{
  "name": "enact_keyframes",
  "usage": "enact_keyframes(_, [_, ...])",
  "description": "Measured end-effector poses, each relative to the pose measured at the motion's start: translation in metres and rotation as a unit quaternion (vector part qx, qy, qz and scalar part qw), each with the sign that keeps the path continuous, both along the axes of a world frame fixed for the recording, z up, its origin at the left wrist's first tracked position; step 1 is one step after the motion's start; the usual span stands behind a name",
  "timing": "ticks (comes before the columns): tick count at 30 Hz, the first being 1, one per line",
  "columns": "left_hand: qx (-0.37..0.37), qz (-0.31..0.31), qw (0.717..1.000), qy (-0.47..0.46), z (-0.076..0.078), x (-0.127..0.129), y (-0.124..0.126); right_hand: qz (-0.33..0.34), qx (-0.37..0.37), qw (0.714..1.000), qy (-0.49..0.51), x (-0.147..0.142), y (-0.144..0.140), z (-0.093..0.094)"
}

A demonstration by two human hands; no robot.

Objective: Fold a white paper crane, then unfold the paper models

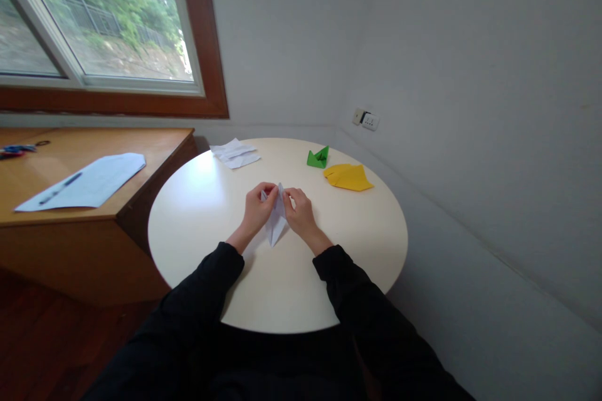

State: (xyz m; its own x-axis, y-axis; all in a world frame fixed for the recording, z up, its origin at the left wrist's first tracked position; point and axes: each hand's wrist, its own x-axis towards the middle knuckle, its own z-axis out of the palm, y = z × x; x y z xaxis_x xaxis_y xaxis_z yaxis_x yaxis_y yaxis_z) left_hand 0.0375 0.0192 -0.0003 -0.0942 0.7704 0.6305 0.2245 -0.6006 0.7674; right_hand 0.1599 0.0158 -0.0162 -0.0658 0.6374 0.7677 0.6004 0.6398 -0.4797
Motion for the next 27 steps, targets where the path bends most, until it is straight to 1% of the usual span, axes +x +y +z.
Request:
enact_keyframes(7, [-0.019, -0.033, 0.999, 0.000, 0.0028, -0.0003, -0.0009, 0.001, 0.018, 0.996, 0.090, 0.0002, -0.0029, 0.0052])
enact_keyframes(13, [-0.029, -0.056, 0.998, 0.007, 0.0026, 0.0006, -0.0015, 0.023, 0.005, 0.991, 0.129, -0.0005, -0.0030, 0.0068])
enact_keyframes(17, [-0.035, -0.067, 0.997, 0.012, 0.0012, 0.0015, -0.0002, 0.053, -0.033, 0.985, 0.163, -0.0011, -0.0005, 0.0058])
enact_keyframes(22, [-0.042, -0.077, 0.996, 0.011, -0.0004, 0.0019, 0.0016, 0.098, -0.096, 0.969, 0.206, -0.0011, 0.0016, 0.0059])
enact_keyframes(27, [-0.046, -0.078, 0.996, 0.002, -0.0012, -0.0001, 0.0029, 0.088, -0.114, 0.965, 0.220, -0.0018, 0.0035, 0.0030])
